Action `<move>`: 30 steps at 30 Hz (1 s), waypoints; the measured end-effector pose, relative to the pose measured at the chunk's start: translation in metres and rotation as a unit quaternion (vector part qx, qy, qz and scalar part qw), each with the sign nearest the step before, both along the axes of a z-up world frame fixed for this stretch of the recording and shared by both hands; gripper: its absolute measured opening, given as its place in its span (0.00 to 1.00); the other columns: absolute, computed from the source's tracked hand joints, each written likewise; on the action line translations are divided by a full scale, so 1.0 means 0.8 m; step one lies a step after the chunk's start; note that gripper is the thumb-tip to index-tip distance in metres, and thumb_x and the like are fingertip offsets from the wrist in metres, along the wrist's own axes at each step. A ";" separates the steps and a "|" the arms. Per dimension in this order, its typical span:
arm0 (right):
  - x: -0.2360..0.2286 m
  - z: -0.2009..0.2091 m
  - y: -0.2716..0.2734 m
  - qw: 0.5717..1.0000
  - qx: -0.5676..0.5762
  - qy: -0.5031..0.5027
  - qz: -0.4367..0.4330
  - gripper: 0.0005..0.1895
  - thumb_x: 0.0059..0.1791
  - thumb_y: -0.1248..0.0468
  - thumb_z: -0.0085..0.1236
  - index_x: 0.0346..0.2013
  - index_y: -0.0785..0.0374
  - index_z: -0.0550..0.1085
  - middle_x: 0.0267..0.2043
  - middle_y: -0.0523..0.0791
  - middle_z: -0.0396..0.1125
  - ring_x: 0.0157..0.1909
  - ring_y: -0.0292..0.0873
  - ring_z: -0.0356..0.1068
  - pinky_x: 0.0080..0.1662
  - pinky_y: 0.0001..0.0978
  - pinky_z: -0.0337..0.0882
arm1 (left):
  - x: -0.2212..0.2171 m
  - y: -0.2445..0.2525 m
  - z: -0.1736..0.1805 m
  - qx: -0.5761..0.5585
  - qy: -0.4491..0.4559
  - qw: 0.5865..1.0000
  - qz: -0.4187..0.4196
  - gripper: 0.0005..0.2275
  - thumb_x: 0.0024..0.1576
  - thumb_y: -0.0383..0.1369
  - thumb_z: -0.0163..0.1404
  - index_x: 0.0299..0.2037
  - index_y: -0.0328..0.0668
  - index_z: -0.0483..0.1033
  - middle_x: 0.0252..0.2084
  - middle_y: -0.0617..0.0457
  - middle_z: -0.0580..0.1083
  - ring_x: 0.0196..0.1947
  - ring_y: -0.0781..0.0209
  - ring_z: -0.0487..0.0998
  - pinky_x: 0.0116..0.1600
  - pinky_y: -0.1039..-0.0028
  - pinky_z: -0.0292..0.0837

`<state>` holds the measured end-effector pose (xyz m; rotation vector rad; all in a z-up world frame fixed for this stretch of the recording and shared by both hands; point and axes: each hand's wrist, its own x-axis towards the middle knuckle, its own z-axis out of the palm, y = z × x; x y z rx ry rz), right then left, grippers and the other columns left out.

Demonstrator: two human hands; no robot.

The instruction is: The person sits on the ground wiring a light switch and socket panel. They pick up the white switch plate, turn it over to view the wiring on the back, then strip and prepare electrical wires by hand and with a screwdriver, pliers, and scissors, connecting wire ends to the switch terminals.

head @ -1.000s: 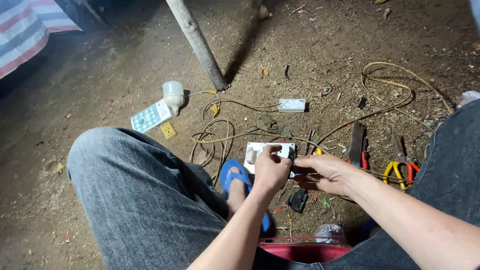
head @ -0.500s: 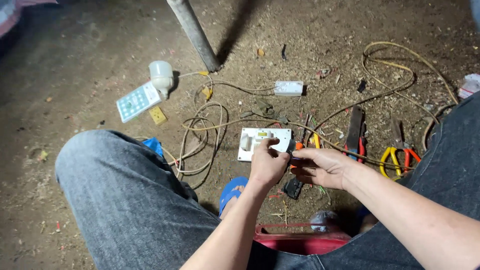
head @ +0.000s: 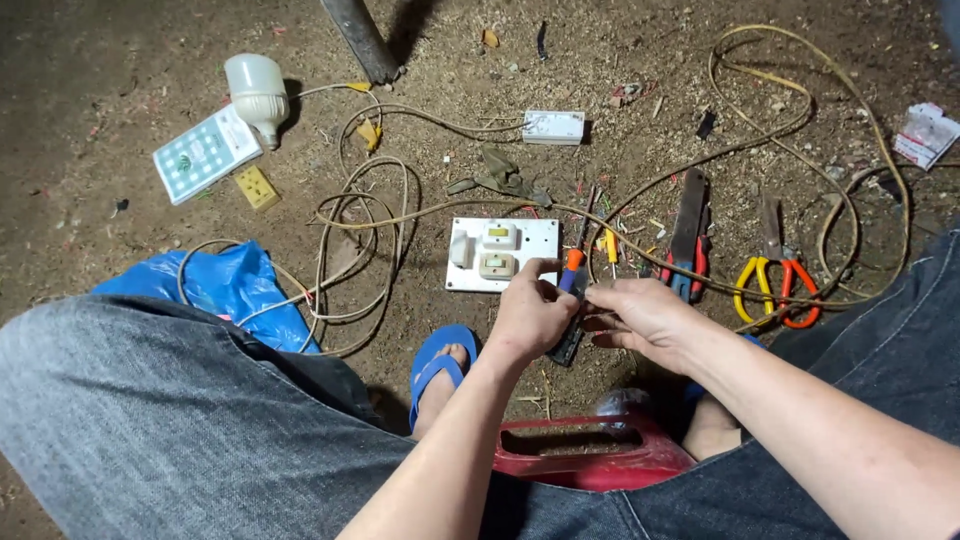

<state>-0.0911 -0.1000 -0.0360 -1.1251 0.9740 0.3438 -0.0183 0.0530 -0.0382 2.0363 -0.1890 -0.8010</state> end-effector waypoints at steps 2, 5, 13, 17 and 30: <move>0.000 -0.021 -0.010 0.999 -0.040 -0.004 0.032 0.19 0.54 0.59 0.60 0.57 0.66 0.73 0.48 0.49 0.72 0.47 0.45 0.73 0.47 0.39 0.78 | 0.005 0.001 -0.011 0.021 -0.010 1.000 -0.002 0.28 0.50 0.35 0.52 0.65 0.43 0.71 0.38 0.49 0.82 0.48 0.53 0.84 0.55 0.60 0.78; -0.003 -0.044 -0.023 0.995 -0.094 -0.006 0.030 0.16 0.57 0.59 0.53 0.56 0.65 0.72 0.46 0.49 0.72 0.45 0.46 0.75 0.44 0.39 0.79 | 0.006 0.002 -0.015 0.040 -0.003 0.999 0.000 0.29 0.50 0.36 0.54 0.65 0.45 0.71 0.40 0.50 0.82 0.50 0.53 0.83 0.56 0.58 0.78; -0.014 0.058 0.025 0.997 -0.049 0.024 0.062 0.27 0.58 0.50 0.44 0.67 0.63 0.70 0.74 0.59 0.58 0.75 0.66 0.55 0.60 0.53 0.71 | 0.002 -0.005 -0.021 0.045 -0.003 0.999 0.018 0.28 0.51 0.36 0.54 0.64 0.42 0.72 0.38 0.48 0.83 0.48 0.51 0.84 0.52 0.57 0.80; -0.013 0.009 0.004 0.997 -0.060 0.012 0.046 0.25 0.59 0.52 0.42 0.63 0.63 0.72 0.54 0.50 0.71 0.49 0.50 0.74 0.45 0.39 0.75 | 0.004 -0.009 -0.022 0.027 0.002 0.999 0.033 0.28 0.51 0.35 0.54 0.64 0.40 0.72 0.37 0.47 0.82 0.46 0.51 0.84 0.51 0.59 0.81; -0.008 0.018 0.024 0.997 -0.047 -0.036 0.046 0.36 0.45 0.72 0.53 0.70 0.56 0.65 0.60 0.54 0.65 0.60 0.52 0.66 0.56 0.56 0.72 | 0.005 -0.012 -0.013 -0.011 0.024 0.994 0.109 0.24 0.50 0.31 0.52 0.60 0.41 0.76 0.33 0.50 0.82 0.43 0.56 0.85 0.51 0.62 0.80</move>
